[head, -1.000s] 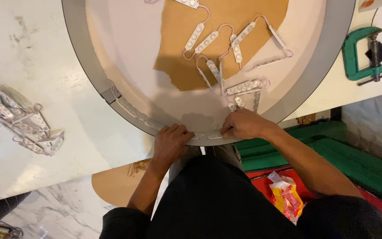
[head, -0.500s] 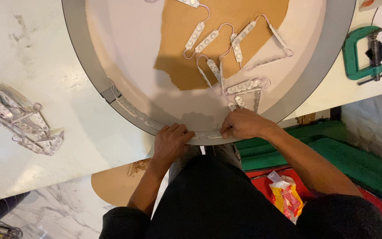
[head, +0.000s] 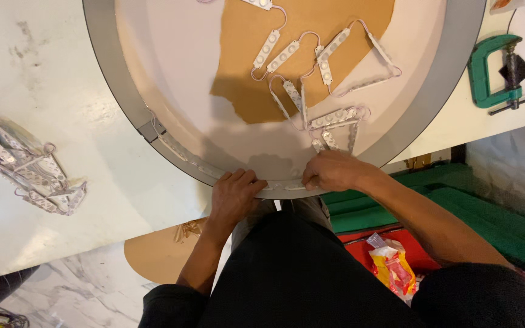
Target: The person places multiple LED light strips onto a circular frame, arranging them along the inner edge. The person handles the strips one at a time, positioning them carefully around the perimeter of the frame.
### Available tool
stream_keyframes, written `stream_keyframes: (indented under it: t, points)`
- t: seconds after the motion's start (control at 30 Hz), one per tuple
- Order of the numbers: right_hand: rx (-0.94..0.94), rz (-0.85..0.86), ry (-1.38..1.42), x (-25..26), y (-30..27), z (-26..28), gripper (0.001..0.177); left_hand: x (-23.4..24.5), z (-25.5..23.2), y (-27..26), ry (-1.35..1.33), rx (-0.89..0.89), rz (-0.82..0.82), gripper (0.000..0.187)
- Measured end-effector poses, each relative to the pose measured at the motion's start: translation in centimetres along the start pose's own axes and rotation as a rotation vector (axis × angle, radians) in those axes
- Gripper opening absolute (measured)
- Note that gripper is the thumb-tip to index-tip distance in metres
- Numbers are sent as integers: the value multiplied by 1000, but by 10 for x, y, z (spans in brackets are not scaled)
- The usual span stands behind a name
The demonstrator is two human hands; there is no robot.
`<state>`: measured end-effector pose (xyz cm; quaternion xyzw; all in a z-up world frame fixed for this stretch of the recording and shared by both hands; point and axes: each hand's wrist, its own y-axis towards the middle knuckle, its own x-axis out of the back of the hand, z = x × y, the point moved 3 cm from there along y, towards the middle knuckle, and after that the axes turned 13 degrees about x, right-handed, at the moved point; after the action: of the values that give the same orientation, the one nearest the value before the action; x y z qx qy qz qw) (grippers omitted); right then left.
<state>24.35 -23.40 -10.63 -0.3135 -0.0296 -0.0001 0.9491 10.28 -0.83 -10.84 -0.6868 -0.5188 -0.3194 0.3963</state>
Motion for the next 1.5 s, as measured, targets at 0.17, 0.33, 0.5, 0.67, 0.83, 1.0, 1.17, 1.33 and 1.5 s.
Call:
stream_keyframes:
  t: [0.17,0.33,0.5,0.67,0.83,1.0,1.17,1.33,1.5]
  points:
    - [135,47,-151,5,-7,32,36,8,-4,5,-37,10,-24,29]
    - [296,-124,-501,-26,-18,21,27,7,-4,3,-23,9,-66,30]
    - [531,-456,-983,-69,-11,-11,14,5,-4,3,-13,-14,-28,31]
    - [526,-641,-1124,-72,-13,2,26,7,-4,2,-46,-29,-58,32]
    - [530,-699,-1127,-76,-8,12,23,8,-4,4,14,-38,-65,33]
    - [611,-720,-1132,-85,0,2,25,-2,1,1,-8,-57,44,35]
    - [456,-640,-904,-66,-10,3,32,-12,8,-6,-4,-88,-10,34]
    - [364,-587,-500,34,1,41,39,-8,5,-2,-7,-56,-31,32]
    - [177,-1034,-961,111,22,35,36,-10,7,-5,-4,-52,-87,37]
